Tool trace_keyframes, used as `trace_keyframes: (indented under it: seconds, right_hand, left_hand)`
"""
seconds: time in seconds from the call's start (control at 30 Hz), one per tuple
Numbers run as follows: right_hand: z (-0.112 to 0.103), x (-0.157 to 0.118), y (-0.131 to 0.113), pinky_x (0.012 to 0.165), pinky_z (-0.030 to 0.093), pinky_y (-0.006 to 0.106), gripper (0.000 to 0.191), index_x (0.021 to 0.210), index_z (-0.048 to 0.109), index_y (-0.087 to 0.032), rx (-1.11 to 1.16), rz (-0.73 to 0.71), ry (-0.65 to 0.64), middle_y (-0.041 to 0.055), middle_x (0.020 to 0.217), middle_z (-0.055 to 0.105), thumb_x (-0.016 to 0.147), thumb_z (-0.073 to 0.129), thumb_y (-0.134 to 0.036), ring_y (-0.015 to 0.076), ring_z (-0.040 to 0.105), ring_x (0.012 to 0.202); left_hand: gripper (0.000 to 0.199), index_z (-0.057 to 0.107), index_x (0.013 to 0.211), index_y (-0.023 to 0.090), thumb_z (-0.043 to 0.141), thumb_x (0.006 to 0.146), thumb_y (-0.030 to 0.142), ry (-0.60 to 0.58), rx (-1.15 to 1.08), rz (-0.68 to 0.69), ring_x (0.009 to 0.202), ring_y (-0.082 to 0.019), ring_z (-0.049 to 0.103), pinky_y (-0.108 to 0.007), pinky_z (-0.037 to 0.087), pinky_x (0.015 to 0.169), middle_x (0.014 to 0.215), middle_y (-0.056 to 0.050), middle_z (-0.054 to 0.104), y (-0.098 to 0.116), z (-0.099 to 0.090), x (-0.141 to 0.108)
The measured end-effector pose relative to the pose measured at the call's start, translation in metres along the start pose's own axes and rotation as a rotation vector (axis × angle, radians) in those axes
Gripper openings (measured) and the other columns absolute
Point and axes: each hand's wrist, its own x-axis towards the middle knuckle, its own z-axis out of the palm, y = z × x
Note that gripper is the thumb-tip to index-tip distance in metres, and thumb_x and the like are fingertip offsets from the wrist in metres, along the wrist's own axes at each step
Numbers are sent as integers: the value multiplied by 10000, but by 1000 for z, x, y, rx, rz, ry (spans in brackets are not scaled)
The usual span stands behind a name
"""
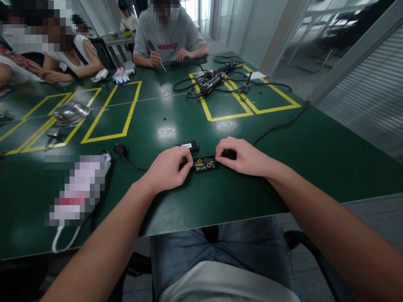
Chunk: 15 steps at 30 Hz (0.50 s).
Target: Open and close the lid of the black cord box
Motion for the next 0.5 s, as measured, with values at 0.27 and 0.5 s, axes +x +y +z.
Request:
trace_keyframes:
  seconds: [0.27,0.5]
  right_hand:
    - [5,0,-1,813,495,375,111,805,691,-239,-8,-38,74,44,855,752,910,690,-203,235,679,841]
    - [6,0,-2,733,485,352,119,765,660,-231,-8,-44,155,40,817,738,858,644,-159,204,638,737]
  left_hand:
    - [153,690,845,209,618,979,197,107,69,40,1054,-291,647,-484,537,960,1099,-102,744,-1,3,3]
    - [228,789,1169,246,777,945,287,293,175,-307,1327,-399,655,-602,546,1083,1391,-118,783,-14,12,8]
